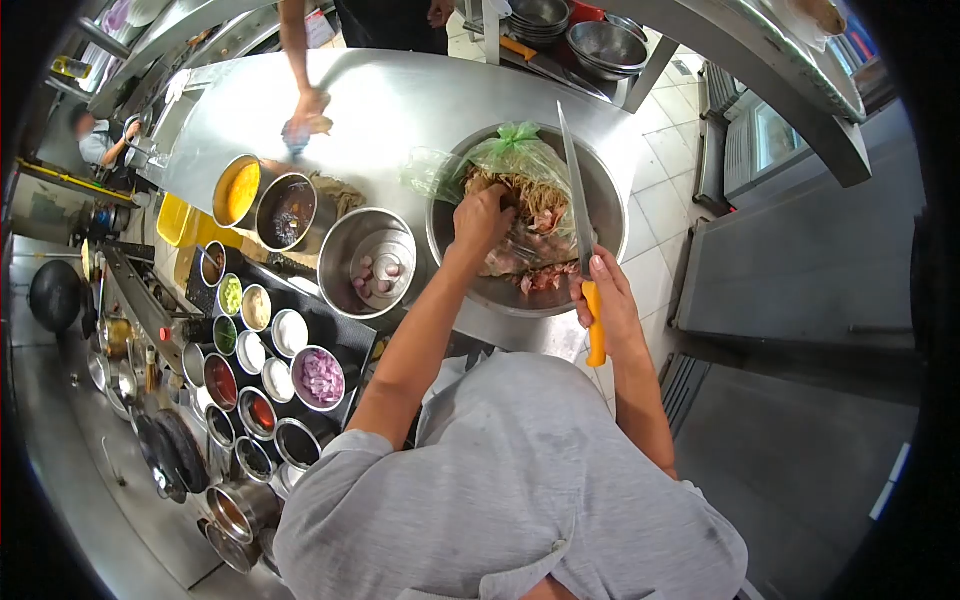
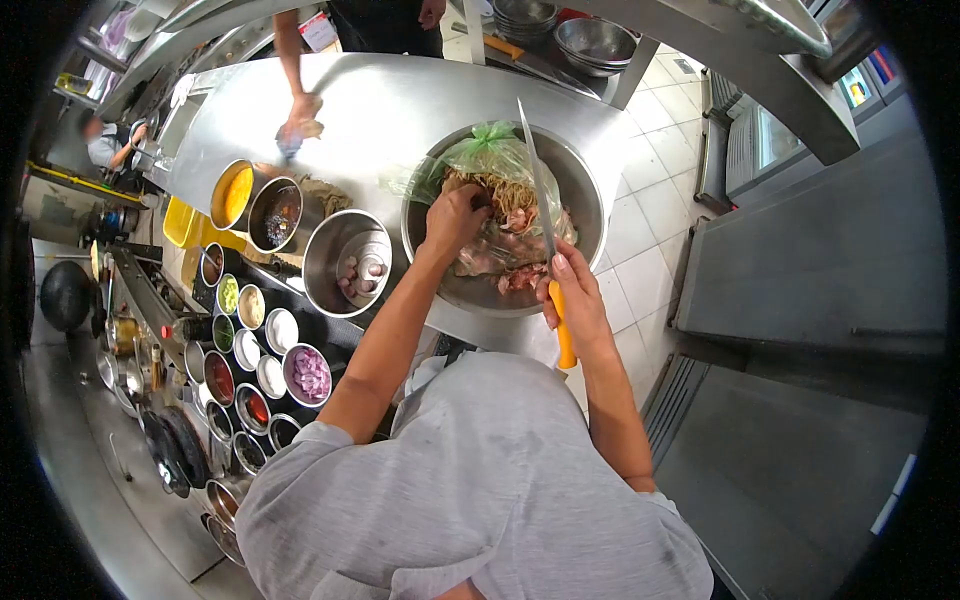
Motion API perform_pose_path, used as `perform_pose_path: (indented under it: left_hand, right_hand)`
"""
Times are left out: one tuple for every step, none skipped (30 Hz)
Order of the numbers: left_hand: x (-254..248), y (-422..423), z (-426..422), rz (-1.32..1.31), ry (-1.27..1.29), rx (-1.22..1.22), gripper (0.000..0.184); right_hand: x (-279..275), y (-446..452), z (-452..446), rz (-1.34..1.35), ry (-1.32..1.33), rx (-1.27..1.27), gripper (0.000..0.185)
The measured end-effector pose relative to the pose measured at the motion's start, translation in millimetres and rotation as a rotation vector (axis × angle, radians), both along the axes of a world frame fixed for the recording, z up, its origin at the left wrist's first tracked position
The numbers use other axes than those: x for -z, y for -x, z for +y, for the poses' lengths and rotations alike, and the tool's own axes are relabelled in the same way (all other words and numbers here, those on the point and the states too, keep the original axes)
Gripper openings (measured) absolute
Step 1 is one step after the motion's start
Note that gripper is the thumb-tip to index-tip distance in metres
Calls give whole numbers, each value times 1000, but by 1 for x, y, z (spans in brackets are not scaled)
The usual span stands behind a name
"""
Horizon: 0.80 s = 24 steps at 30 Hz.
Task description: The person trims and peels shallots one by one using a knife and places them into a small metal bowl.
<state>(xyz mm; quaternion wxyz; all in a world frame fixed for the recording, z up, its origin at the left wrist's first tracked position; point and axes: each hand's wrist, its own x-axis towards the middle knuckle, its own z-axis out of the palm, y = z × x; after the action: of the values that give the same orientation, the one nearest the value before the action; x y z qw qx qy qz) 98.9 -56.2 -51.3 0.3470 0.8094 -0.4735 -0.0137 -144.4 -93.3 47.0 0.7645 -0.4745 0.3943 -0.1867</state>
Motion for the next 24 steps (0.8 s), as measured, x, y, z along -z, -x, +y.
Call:
perform_pose_path:
  left_hand:
    - [-3, 0, 1, 16, -19, 2, 25]
    - [-3, 0, 3, 15, -24, -4, 25]
    - [-4, -1, 2, 17, -45, -12, 27]
    - [-6, -2, 0, 20, -60, -15, 29]
    - [-7, -2, 0, 21, -55, -12, 29]
    - [-10, -4, 5, 105, 8, 1, 28]
    - [-13, -6, 11, 187, 69, 14, 28]
    - [-15, -8, 16, 187, 67, 15, 28]
    - [-18, -9, 22, 209, 140, 21, 27]
    - [-21, -10, 27, 231, 215, 27, 26]
    - [-24, -9, 30, 270, 185, -5, 26]
    - [-19, -9, 32, 271, 186, -9, 26]
    - [-12, -10, 33, 340, 209, -22, 27]
    - [-6, -11, 35, 407, 233, -37, 28]
    - [-10, -10, 37, 408, 234, -43, 28]
    - [-15, -8, 38, 501, 206, -83, 29]
    - [-18, -6, 39, 594, 177, -122, 29]
    - [-16, -6, 39, 597, 178, -124, 29]
    - [-15, -6, 39, 576, 180, -124, 29]
    - [-13, -7, 39, 554, 181, -124, 29]
    - [-19, -5, 40, 555, 181, -126, 29]
    - [-25, -3, 42, 562, 180, -117, 29]
    - [-30, -1, 43, 568, 179, -108, 29]
    - [-30, -1, 43, 570, 180, -107, 29]
  right_hand:
    - [2, 0, 0, -15, 16, -39, 56]
    - [4, -2, 1, -17, 10, -46, 56]
    - [6, -4, 2, 16, 29, -55, 55]
    - [7, -6, 0, 49, 54, -59, 54]
    - [9, -6, -3, 50, 59, -57, 54]
    - [10, -6, -5, 116, 102, -137, 52]
    - [11, -7, -6, 180, 144, -219, 51]
    - [10, -9, -7, 179, 141, -218, 51]
    - [7, -11, -7, 241, 173, -271, 48]
    - [6, -12, -6, 303, 206, -326, 46]
    - [6, -14, -5, 303, 205, -328, 46]
    - [6, -17, -3, 356, 260, -333, 45]
    - [6, -19, -2, 409, 316, -339, 45]
    - [6, -20, -3, 409, 317, -346, 45]
    - [6, -22, -4, 442, 328, -372, 44]
    - [6, -23, -4, 476, 336, -398, 44]
    - [5, -24, -5, 479, 335, -401, 44]
    - [2, -26, -6, 525, 372, -430, 44]
    - [0, -27, -7, 570, 408, -459, 44]
    - [0, -27, -6, 571, 408, -461, 44]
    - [-1, -28, -5, 567, 441, -455, 43]
    - [-3, -28, -4, 562, 473, -448, 43]
    - [-7, -29, -3, 564, 474, -449, 43]
    - [-12, -30, -2, 519, 496, -429, 42]
